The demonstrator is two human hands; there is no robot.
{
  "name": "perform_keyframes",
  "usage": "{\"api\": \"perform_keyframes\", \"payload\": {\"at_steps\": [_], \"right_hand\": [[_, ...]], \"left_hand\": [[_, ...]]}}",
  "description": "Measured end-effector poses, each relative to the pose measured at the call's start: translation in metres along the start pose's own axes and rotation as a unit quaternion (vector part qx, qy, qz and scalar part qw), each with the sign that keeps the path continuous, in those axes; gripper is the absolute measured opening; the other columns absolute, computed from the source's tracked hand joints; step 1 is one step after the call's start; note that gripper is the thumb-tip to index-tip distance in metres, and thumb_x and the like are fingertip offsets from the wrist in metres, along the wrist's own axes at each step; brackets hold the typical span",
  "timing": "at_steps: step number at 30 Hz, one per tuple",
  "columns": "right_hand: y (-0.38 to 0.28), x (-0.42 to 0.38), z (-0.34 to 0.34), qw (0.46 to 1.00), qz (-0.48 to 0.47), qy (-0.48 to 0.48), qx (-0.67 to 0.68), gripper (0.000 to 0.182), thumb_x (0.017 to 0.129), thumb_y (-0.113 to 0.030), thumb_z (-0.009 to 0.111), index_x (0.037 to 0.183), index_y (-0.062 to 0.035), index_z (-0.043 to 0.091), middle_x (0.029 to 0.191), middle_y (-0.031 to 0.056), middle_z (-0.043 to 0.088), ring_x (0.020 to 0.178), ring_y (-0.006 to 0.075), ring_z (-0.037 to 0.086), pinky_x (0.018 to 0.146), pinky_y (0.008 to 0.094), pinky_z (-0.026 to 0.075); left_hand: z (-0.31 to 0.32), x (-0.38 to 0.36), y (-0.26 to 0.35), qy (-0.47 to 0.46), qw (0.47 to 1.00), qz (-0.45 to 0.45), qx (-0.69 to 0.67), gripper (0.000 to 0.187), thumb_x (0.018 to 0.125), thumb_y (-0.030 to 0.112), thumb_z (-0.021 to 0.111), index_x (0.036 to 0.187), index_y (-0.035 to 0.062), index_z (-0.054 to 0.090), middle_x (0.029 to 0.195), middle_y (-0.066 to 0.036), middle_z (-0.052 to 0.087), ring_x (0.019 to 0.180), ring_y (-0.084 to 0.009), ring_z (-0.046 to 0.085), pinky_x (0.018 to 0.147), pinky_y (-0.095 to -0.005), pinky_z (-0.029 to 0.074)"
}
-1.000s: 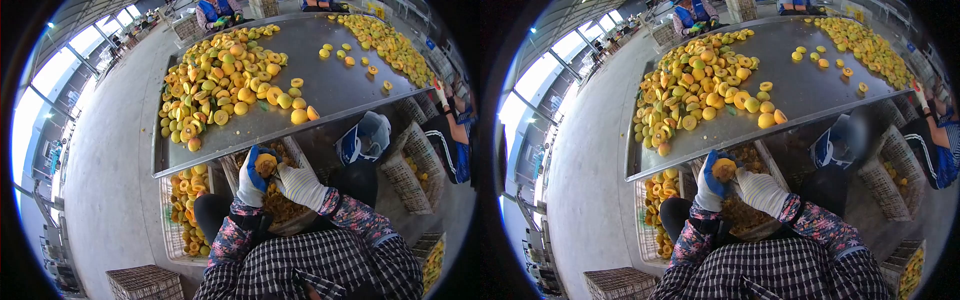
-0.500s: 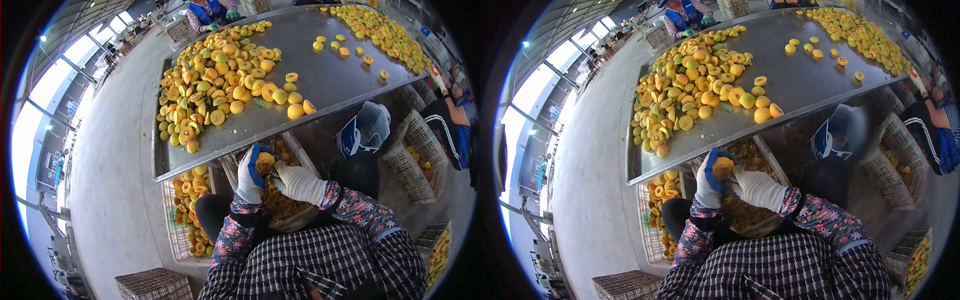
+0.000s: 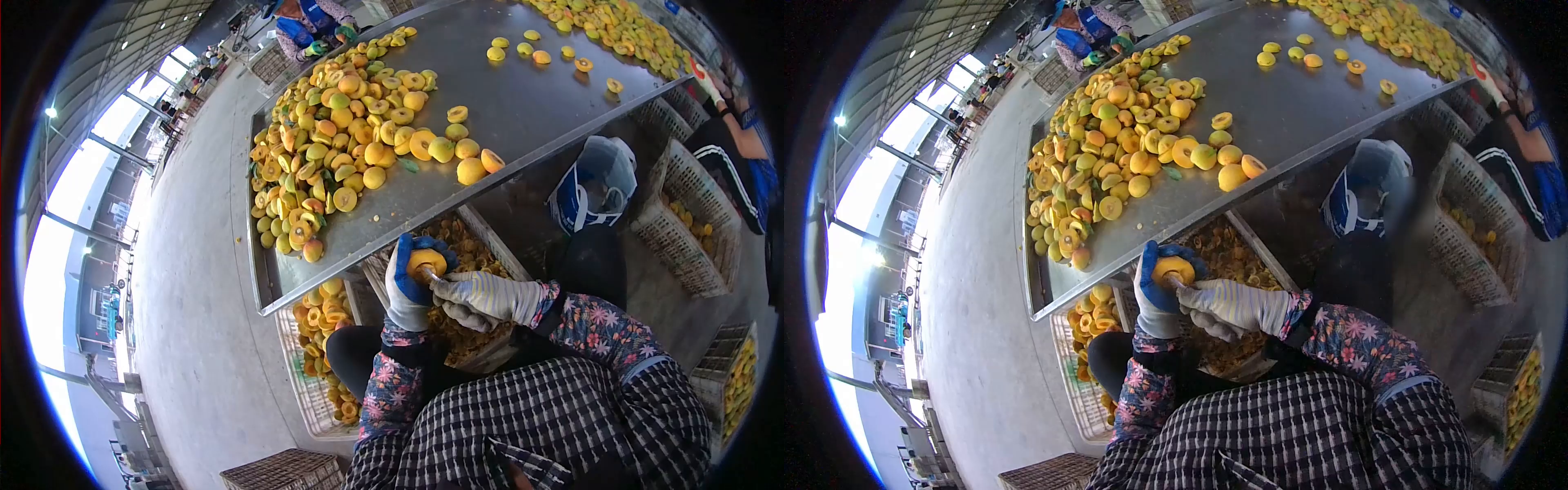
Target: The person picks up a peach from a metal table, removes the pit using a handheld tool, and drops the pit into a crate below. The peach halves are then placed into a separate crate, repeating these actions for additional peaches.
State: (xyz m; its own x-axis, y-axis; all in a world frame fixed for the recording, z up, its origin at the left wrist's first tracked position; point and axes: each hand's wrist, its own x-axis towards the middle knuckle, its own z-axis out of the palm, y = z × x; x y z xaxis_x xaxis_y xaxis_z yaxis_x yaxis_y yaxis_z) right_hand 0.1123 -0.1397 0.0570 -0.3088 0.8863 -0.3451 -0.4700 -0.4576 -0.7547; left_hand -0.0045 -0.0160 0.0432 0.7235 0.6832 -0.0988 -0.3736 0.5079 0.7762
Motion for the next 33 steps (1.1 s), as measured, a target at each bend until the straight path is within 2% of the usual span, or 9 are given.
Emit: {"api": "perform_keyframes", "payload": {"at_steps": [7,13,19,22,27,28,29,31,33], "right_hand": [[0.007,0.004,-0.014,0.981,0.032,-0.064,0.181,0.040,0.100,-0.049,0.048,0.098,-0.0095,0.053,0.061,-0.0020,0.047,0.041,0.0100,0.042,0.036,0.0246,0.034],[0.005,-0.007,-0.014,0.995,-0.039,0.041,-0.077,0.036,0.099,-0.044,0.052,0.107,-0.0091,0.054,0.063,-0.0009,0.049,0.044,0.0118,0.047,0.039,0.0276,0.039],[0.007,-0.015,-0.025,0.971,0.016,0.057,-0.233,0.037,0.099,-0.038,0.053,0.117,-0.0056,0.053,0.076,0.0095,0.060,0.059,0.0209,0.060,0.051,0.0332,0.049],[0.035,0.001,-0.044,0.827,-0.294,0.084,-0.472,0.041,0.098,-0.037,0.053,0.122,-0.0022,0.053,0.093,0.0199,0.066,0.085,0.0340,0.066,0.075,0.0420,0.053],[0.038,-0.013,-0.043,0.793,-0.057,0.026,-0.606,0.043,0.095,-0.039,0.057,0.116,-0.0004,0.059,0.103,0.0218,0.067,0.097,0.0395,0.064,0.085,0.0441,0.051],[0.031,-0.018,-0.037,0.773,-0.009,0.032,-0.634,0.045,0.095,-0.040,0.056,0.116,-0.0003,0.059,0.104,0.0219,0.067,0.098,0.0391,0.064,0.086,0.0443,0.051],[0.024,-0.023,-0.031,0.750,0.038,0.040,-0.660,0.047,0.095,-0.041,0.055,0.117,-0.0002,0.060,0.105,0.0221,0.067,0.099,0.0388,0.064,0.086,0.0445,0.050],[0.023,-0.026,-0.032,0.723,0.091,0.019,-0.684,0.044,0.094,-0.040,0.054,0.115,-0.0018,0.062,0.102,0.0186,0.069,0.097,0.0359,0.066,0.084,0.0448,0.051],[0.046,-0.022,-0.048,0.697,0.105,-0.001,-0.709,0.042,0.093,-0.038,0.055,0.115,-0.0031,0.063,0.102,0.0172,0.070,0.097,0.0351,0.066,0.083,0.0446,0.051]], "left_hand": [[-0.004,0.015,-0.011,0.083,0.993,-0.045,-0.078,0.032,0.101,0.032,0.051,0.102,0.0016,0.060,0.092,-0.014,0.064,0.084,-0.0293,0.066,0.075,-0.0466,0.058],[-0.008,0.024,-0.017,0.047,0.987,-0.011,0.151,0.037,0.101,0.033,0.051,0.107,-0.0019,0.061,0.094,-0.013,0.066,0.088,-0.0260,0.067,0.078,-0.0401,0.058],[-0.001,0.016,-0.024,0.064,0.995,-0.078,-0.029,0.037,0.101,0.034,0.051,0.107,-0.0012,0.061,0.094,-0.012,0.067,0.088,-0.0279,0.067,0.080,-0.0428,0.057],[0.013,0.002,-0.023,0.063,0.997,-0.032,-0.020,0.036,0.101,0.035,0.050,0.105,0.0006,0.061,0.094,-0.012,0.066,0.089,-0.0288,0.066,0.082,-0.0449,0.056],[-0.017,0.013,0.000,0.070,0.997,-0.004,-0.044,0.031,0.101,0.031,0.052,0.108,0.0020,0.059,0.098,-0.010,0.065,0.088,-0.0233,0.064,0.088,-0.0405,0.054],[-0.027,0.010,0.006,0.049,0.937,0.177,0.296,0.031,0.100,0.028,0.054,0.110,0.0001,0.061,0.098,-0.010,0.067,0.088,-0.0247,0.065,0.083,-0.0384,0.054],[-0.037,0.006,0.016,0.020,0.736,0.328,0.592,0.031,0.098,0.025,0.056,0.112,-0.0017,0.063,0.098,-0.010,0.068,0.089,-0.0261,0.067,0.079,-0.0362,0.053],[-0.051,0.003,0.045,0.189,0.902,0.147,0.360,0.031,0.093,0.021,0.062,0.115,-0.0004,0.065,0.101,-0.013,0.070,0.089,-0.0280,0.067,0.078,-0.0349,0.052],[-0.053,-0.013,0.089,0.256,0.713,0.076,0.649,0.036,0.089,0.031,0.065,0.114,0.0049,0.068,0.102,-0.017,0.070,0.091,-0.0340,0.067,0.081,-0.0379,0.051]]}}
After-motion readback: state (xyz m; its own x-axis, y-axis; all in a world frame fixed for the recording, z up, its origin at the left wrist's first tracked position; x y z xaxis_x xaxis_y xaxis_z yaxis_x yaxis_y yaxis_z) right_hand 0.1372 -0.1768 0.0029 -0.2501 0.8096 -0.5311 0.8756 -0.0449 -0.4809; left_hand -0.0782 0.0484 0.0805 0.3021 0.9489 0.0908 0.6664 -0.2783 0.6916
